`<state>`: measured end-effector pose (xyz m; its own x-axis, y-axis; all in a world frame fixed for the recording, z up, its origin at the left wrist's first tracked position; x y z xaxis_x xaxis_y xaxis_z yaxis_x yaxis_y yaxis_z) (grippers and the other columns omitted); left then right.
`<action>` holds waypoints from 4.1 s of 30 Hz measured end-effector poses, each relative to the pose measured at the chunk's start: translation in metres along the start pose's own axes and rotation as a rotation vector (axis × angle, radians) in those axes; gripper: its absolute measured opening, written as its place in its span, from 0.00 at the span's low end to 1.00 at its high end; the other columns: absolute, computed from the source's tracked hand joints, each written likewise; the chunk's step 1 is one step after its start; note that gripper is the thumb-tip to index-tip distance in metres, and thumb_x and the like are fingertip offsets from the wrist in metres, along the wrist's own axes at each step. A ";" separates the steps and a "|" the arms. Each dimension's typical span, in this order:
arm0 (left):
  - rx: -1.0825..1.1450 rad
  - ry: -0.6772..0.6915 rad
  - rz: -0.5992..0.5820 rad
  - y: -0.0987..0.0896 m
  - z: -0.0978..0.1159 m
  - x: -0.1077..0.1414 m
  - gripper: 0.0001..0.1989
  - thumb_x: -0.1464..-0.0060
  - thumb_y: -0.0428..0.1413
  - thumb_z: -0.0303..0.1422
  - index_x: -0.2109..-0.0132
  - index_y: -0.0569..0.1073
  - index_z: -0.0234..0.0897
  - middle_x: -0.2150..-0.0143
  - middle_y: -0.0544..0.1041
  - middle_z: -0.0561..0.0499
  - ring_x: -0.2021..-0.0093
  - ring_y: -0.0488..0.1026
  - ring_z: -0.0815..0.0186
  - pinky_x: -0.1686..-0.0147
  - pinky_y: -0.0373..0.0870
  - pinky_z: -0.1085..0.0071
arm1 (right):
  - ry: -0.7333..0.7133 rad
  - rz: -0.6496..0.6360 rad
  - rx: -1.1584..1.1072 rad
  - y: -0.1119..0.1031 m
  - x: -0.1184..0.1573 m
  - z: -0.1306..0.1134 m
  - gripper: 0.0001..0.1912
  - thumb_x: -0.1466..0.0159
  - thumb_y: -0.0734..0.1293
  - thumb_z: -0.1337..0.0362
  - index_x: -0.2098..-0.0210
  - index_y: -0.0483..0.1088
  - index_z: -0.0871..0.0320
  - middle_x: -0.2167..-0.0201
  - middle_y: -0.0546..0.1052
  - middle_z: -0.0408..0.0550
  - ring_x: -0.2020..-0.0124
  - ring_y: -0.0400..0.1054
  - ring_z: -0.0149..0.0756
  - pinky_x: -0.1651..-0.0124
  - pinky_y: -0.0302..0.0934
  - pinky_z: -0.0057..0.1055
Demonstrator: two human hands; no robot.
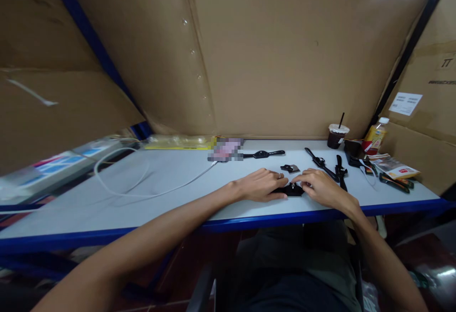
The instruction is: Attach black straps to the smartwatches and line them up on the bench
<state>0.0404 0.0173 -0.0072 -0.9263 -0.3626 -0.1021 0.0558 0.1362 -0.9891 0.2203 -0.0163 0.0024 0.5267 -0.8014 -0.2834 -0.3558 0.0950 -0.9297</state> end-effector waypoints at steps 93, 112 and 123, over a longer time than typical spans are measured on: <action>-0.060 0.031 0.038 0.005 0.001 -0.001 0.25 0.27 0.38 0.48 0.56 0.73 0.37 0.67 0.76 0.47 0.73 0.69 0.65 0.75 0.52 0.65 | 0.142 -0.198 0.158 -0.006 0.012 0.007 0.14 0.38 0.64 0.71 0.55 0.78 0.57 0.57 0.80 0.53 0.57 0.73 0.43 0.56 0.57 0.33; 0.007 -0.032 0.020 0.004 -0.003 -0.001 0.26 0.28 0.38 0.51 0.60 0.69 0.36 0.69 0.75 0.48 0.76 0.66 0.67 0.75 0.52 0.67 | 0.147 -0.204 0.208 -0.007 0.016 0.003 0.13 0.37 0.63 0.72 0.55 0.76 0.57 0.57 0.79 0.53 0.59 0.72 0.40 0.58 0.54 0.32; -0.033 -0.034 0.020 0.007 -0.003 -0.001 0.28 0.29 0.36 0.53 0.60 0.70 0.36 0.68 0.75 0.48 0.76 0.65 0.67 0.75 0.50 0.66 | 0.140 -0.201 0.208 -0.006 0.016 0.005 0.12 0.36 0.64 0.72 0.55 0.75 0.57 0.58 0.78 0.52 0.60 0.71 0.39 0.59 0.53 0.32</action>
<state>0.0407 0.0217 -0.0134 -0.9120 -0.3904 -0.1259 0.0612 0.1740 -0.9828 0.2346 -0.0271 0.0019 0.4538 -0.8885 -0.0678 -0.0827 0.0338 -0.9960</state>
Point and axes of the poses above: each hand's wrist, its own x-axis away from the middle knuckle, its own y-axis out of the palm, z = x × y, the point moved 4 cm from there along -x, towards the middle knuckle
